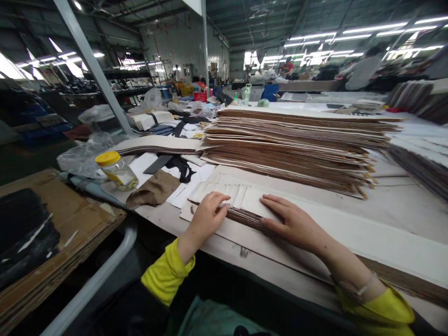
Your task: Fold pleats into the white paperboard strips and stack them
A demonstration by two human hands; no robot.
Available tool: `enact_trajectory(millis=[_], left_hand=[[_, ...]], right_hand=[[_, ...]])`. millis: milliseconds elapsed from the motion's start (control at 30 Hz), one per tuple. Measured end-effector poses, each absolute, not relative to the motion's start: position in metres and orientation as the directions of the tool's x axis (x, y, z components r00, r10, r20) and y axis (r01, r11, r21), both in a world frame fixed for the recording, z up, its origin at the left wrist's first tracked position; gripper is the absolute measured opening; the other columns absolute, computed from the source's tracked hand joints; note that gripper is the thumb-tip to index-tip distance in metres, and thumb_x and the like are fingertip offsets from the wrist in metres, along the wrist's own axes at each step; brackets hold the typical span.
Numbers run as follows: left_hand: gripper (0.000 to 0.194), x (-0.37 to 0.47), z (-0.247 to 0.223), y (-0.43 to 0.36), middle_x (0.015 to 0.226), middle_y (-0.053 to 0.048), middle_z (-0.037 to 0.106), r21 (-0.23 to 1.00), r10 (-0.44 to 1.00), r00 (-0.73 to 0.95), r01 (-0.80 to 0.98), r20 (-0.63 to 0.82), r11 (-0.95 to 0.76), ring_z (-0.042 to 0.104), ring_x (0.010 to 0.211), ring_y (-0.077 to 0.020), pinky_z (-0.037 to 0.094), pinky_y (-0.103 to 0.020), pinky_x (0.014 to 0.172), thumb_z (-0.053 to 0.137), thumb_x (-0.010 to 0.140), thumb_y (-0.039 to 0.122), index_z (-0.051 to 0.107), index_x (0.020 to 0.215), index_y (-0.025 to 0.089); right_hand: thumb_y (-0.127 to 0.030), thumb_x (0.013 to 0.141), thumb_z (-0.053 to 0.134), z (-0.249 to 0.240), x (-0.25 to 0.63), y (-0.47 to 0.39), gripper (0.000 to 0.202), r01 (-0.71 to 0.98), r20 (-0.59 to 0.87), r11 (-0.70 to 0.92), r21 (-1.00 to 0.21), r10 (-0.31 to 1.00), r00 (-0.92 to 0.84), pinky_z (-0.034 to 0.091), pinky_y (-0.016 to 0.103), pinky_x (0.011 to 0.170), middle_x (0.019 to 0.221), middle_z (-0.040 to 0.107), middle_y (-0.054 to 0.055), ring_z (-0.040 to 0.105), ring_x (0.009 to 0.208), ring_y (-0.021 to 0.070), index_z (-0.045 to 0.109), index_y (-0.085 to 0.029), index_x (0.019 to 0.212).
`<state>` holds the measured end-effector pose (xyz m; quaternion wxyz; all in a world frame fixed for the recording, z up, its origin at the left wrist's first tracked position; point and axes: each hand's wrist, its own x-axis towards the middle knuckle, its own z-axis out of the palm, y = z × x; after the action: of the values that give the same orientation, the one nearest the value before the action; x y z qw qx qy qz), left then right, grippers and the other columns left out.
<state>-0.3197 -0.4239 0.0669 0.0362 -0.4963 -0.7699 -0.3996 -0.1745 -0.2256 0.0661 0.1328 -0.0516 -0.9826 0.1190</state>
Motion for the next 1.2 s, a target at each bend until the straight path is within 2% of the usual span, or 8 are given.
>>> enact_trajectory(millis=[133,367,500,600,800,933,1033,1200], left_hand=[[0.014,-0.318,0.054,-0.411,0.093,-0.006,0.057,0.529,0.739,-0.483,0.824,0.470,0.202,0.051,0.093,-0.0186,0.040,-0.033,0.085,0.045,0.081,0.013,0.055,0.090,0.017],[0.013,-0.317,0.044,-0.409,0.091,-0.004,0.057,0.559,0.702,-0.533,0.797,0.472,0.230,0.051,0.090,-0.0186,0.040,-0.033,0.083,0.048,0.075,0.010,0.052,0.085,0.018],[0.009,-0.314,0.047,-0.406,0.087,-0.003,0.056,0.572,0.674,-0.582,0.771,0.456,0.279,0.051,0.088,-0.0184,0.040,-0.032,0.081,0.053,0.073,0.015,0.051,0.081,0.019],[0.013,-0.308,0.049,-0.402,0.088,-0.002,0.056,0.571,0.648,-0.619,0.753,0.444,0.328,0.051,0.088,-0.0189,0.039,-0.033,0.080,0.057,0.072,0.019,0.051,0.083,0.019],[0.019,-0.299,0.053,-0.392,0.097,-0.004,0.057,0.499,0.647,-0.627,0.765,0.433,0.407,0.050,0.094,-0.0215,0.036,-0.035,0.080,0.057,0.076,0.030,0.051,0.091,0.020],[0.018,-0.299,0.053,-0.389,0.091,-0.004,0.058,0.469,0.672,-0.614,0.776,0.414,0.421,0.050,0.090,-0.0217,0.036,-0.035,0.077,0.052,0.080,0.035,0.051,0.087,0.018],[0.014,-0.300,0.051,-0.390,0.093,-0.004,0.058,0.449,0.688,-0.602,0.787,0.405,0.424,0.049,0.092,-0.0218,0.036,-0.035,0.077,0.053,0.077,0.026,0.051,0.089,0.018],[0.018,-0.298,0.051,-0.394,0.095,-0.001,0.057,0.480,0.693,-0.604,0.778,0.394,0.405,0.047,0.094,-0.0198,0.035,-0.033,0.079,0.052,0.073,0.015,0.051,0.090,0.020]], right_hand=[[-0.040,0.081,0.047,0.072,-0.174,-0.229,0.049,0.066,0.247,0.975,-0.211,0.118,-0.962,0.039,0.042,0.098,0.126,0.050,0.011,0.047,0.115,0.0241,0.051,-0.016,0.123],[-0.040,0.082,0.045,0.065,-0.173,-0.227,0.050,0.034,0.291,0.975,-0.220,0.099,-0.952,0.038,0.042,0.098,0.128,0.048,0.012,0.045,0.116,0.0252,0.049,-0.015,0.124],[-0.040,0.083,0.045,0.061,-0.171,-0.227,0.051,0.043,0.289,0.974,-0.220,0.107,-0.951,0.036,0.042,0.100,0.130,0.046,0.013,0.043,0.118,0.0248,0.048,-0.013,0.125],[-0.042,0.082,0.046,0.060,-0.171,-0.228,0.050,0.042,0.304,0.972,-0.231,0.113,-0.946,0.036,0.043,0.099,0.129,0.047,0.013,0.044,0.118,0.0248,0.048,-0.014,0.125],[-0.045,0.082,0.047,0.058,-0.172,-0.232,0.051,0.069,0.340,0.975,-0.213,0.140,-0.930,0.038,0.043,0.098,0.125,0.050,0.013,0.046,0.115,0.0254,0.049,-0.014,0.122],[-0.029,0.086,0.040,0.057,-0.173,-0.236,0.043,0.074,0.355,0.986,-0.151,0.125,-0.927,0.040,0.041,0.096,0.124,0.052,0.012,0.047,0.114,0.0241,0.044,-0.015,0.127],[-0.016,0.085,0.037,0.055,-0.172,-0.239,0.045,0.044,0.353,0.996,-0.073,0.067,-0.933,0.040,0.042,0.095,0.130,0.047,0.011,0.045,0.117,0.0236,0.040,-0.021,0.130],[-0.012,0.085,0.038,0.050,-0.167,-0.238,0.044,0.048,0.358,0.998,0.032,0.033,-0.933,0.039,0.042,0.096,0.133,0.043,0.010,0.041,0.120,0.0232,0.043,-0.021,0.128]])
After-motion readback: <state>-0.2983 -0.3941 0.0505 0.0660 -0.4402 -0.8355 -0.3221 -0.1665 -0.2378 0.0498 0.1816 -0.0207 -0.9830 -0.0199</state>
